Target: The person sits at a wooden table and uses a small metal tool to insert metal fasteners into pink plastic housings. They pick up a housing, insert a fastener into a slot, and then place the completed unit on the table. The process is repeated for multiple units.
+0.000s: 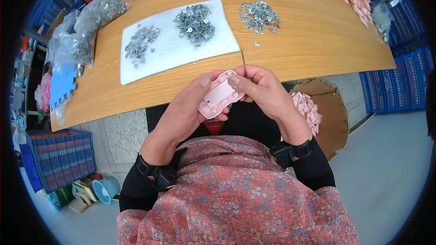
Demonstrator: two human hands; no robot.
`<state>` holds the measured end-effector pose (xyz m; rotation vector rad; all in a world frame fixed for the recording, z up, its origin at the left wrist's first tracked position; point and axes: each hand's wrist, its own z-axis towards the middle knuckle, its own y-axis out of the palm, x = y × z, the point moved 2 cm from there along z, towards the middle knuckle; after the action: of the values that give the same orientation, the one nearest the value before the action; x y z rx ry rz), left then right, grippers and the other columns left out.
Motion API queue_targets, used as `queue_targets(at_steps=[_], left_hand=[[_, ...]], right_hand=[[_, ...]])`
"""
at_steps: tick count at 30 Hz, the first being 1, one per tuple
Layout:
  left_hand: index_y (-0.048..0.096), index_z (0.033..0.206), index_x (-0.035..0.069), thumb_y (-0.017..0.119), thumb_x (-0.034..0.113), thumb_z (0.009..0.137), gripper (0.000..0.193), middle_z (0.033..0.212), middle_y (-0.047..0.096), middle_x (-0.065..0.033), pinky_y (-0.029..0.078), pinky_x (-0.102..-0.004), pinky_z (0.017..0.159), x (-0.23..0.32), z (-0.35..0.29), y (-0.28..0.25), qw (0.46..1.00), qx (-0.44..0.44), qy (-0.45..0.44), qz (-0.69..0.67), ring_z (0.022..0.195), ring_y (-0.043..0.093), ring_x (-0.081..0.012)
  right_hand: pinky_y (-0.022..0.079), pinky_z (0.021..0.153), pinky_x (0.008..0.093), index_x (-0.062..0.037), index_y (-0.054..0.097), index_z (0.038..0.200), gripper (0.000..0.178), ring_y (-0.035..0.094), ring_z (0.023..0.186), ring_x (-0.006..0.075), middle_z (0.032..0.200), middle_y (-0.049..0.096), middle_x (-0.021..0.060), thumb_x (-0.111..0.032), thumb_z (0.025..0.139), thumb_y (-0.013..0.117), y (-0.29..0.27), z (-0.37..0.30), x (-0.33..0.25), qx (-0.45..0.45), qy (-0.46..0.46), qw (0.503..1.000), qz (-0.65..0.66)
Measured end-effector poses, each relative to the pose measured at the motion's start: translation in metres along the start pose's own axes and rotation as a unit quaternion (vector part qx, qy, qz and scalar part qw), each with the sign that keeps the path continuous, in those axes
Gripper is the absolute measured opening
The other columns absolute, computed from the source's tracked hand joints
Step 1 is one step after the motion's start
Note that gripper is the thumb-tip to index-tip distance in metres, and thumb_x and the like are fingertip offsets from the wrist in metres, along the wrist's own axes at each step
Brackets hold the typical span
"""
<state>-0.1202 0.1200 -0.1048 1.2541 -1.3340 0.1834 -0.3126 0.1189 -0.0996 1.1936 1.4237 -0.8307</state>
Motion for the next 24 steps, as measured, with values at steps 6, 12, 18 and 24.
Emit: queue_targets(at_steps=[6,12,18,24], left_hand=[[0.038,0.146,0.0,0.041,0.042,0.105,0.058,0.119,0.061,-0.0126,0.057,-0.0317,0.08,-0.001,0.004,-0.001,1.0,-0.001,-0.007,-0.015,0.091,0.064,-0.0166],[0.04,0.144,0.001,0.04,0.041,0.106,0.055,0.117,0.061,-0.0124,0.058,-0.0311,0.08,-0.002,0.01,0.008,1.0,-0.002,-0.013,0.003,0.09,0.064,-0.0156],[0.041,0.142,0.002,0.038,0.04,0.107,0.052,0.115,0.061,-0.0114,0.058,-0.0303,0.079,-0.008,0.018,0.013,1.0,-0.01,-0.022,0.013,0.089,0.064,-0.0144],[0.04,0.143,0.001,0.038,0.039,0.107,0.053,0.116,0.061,-0.0112,0.058,-0.0305,0.08,-0.008,0.029,0.016,0.999,-0.039,-0.023,0.014,0.091,0.063,-0.0154]], right_hand=[[0.044,0.062,0.0194,-0.003,0.064,0.104,0.029,0.053,0.071,0.0039,0.086,0.062,-0.0032,-0.031,0.099,0.061,-0.008,-0.006,0.007,-0.018,0.014,0.993,0.119],[0.045,0.065,0.0201,-0.0041,0.063,0.103,0.023,0.053,0.073,0.0031,0.086,0.062,-0.0033,-0.027,0.099,0.062,-0.008,-0.007,0.015,0.05,-0.058,0.997,0.0],[0.045,0.065,0.0192,-0.0048,0.063,0.102,0.022,0.053,0.074,0.0027,0.086,0.061,-0.0036,-0.027,0.099,0.062,-0.015,-0.012,0.017,0.045,-0.051,0.997,0.046],[0.043,0.063,0.0179,-0.0058,0.062,0.106,0.024,0.052,0.074,0.0017,0.087,0.061,-0.0038,-0.03,0.1,0.06,-0.027,-0.014,0.028,0.022,-0.016,0.984,0.176]])
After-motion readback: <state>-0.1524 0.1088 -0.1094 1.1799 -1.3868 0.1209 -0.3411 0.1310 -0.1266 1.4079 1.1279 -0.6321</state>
